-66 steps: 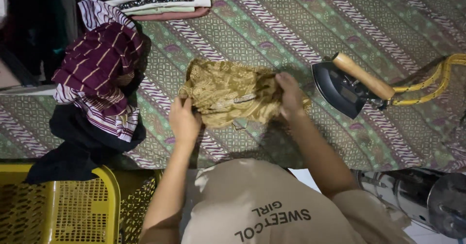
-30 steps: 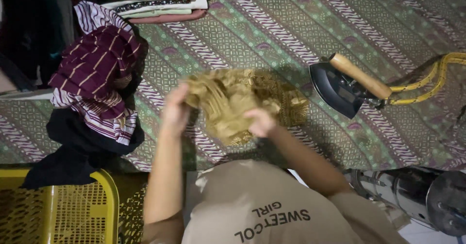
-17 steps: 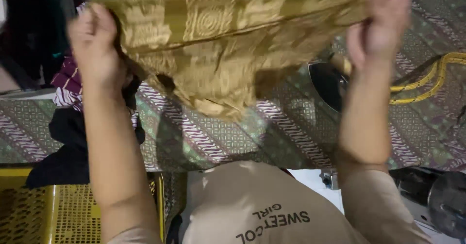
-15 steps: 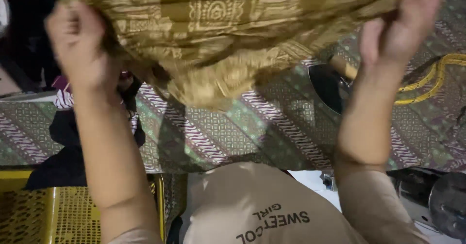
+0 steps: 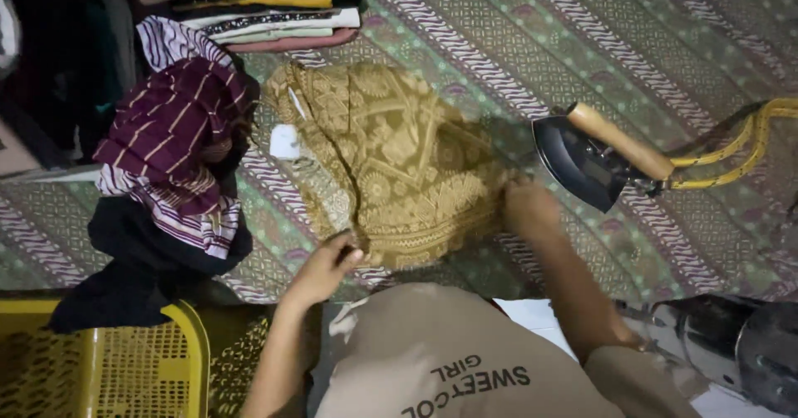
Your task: Organizing laundry baskets and ironing a patterned garment on a floor mat
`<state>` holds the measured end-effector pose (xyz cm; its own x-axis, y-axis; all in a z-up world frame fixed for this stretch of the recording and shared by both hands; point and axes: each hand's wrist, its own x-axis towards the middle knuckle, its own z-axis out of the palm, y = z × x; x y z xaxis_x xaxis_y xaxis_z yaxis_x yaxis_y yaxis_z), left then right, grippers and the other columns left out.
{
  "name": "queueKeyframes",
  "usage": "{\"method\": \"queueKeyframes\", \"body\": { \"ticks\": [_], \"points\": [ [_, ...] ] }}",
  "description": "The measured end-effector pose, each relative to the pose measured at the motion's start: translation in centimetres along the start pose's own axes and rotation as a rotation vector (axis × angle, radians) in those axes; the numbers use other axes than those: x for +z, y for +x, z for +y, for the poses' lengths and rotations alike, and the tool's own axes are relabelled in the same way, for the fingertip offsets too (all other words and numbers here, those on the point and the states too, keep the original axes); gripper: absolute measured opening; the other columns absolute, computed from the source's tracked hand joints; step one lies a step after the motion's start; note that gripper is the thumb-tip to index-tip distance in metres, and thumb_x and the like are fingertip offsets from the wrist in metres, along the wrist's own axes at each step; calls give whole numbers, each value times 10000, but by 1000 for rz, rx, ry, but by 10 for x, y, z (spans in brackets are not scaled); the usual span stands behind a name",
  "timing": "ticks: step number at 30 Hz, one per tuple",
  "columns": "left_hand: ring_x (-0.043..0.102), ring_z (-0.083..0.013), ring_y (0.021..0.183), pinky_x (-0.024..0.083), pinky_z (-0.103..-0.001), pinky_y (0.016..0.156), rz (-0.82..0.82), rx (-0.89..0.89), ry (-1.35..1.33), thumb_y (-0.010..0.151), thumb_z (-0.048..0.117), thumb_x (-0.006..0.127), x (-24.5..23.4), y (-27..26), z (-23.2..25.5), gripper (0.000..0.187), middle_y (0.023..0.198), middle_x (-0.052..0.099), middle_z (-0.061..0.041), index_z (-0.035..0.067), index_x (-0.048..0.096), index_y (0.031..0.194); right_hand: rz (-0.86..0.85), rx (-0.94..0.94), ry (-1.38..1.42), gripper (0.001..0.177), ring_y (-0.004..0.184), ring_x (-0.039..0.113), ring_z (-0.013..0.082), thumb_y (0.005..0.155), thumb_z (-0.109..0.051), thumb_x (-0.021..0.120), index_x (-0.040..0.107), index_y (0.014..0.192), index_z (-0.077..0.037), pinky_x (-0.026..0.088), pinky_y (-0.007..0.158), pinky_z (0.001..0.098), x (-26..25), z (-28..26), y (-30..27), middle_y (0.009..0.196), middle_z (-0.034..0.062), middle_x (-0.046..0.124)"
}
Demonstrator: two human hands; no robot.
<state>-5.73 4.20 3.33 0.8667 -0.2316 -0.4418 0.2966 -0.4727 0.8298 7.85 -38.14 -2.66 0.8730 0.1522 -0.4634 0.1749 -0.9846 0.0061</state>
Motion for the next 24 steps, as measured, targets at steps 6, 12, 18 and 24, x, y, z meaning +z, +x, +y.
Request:
{"method": "queueKeyframes", "body": {
  "ticks": [6, 12, 18, 24],
  "points": [
    [632, -415, 1203, 447, -516, 1066, 630, 32, -107, 1099, 315, 495, -31, 22, -29, 342, 1196, 709, -223, 77, 671, 1271, 494, -288, 446, 346, 633, 687, 344, 914, -422, 720, 703, 723, -134, 512, 542, 411, -71, -159, -21, 681, 127, 698],
    [616, -338, 1259, 464, -472, 1070, 672, -176, -393, 1073, 656, 236, -80, 115, -91, 717, 1391, 625, -164, 139, 568, 1442, 8, -297, 831, 738, 1050, 736, 340, 893, -636, 650, 470, 1394, -124, 602, 873, 471, -58, -257, 28, 1121, 124, 761],
    [472, -59, 489, 335, -136, 322, 273, -310, -1177, 1013, 629, 451, -96, 132, -69, 434, 707, 493, 106, 233, 628, 1028, 96, -233, 1058, 440, 948, 752, 300, 752, -120, 805, 686, 1175, -134, 606, 811, 358, 39, -277, 90, 952, 84, 761],
    [726, -127, 821, 606, -283, 717, 332, 13, -891, 870, 296, 853, -87, 135, -102, 349, 1010, 753, 11, 137, 714, 1148, 479, -536, 933, 445, 954, 641, 417, 822, 1, 621, 684, 1259, -53, 533, 803, 466, 11, -267, 50, 968, 168, 618]
  ]
}}
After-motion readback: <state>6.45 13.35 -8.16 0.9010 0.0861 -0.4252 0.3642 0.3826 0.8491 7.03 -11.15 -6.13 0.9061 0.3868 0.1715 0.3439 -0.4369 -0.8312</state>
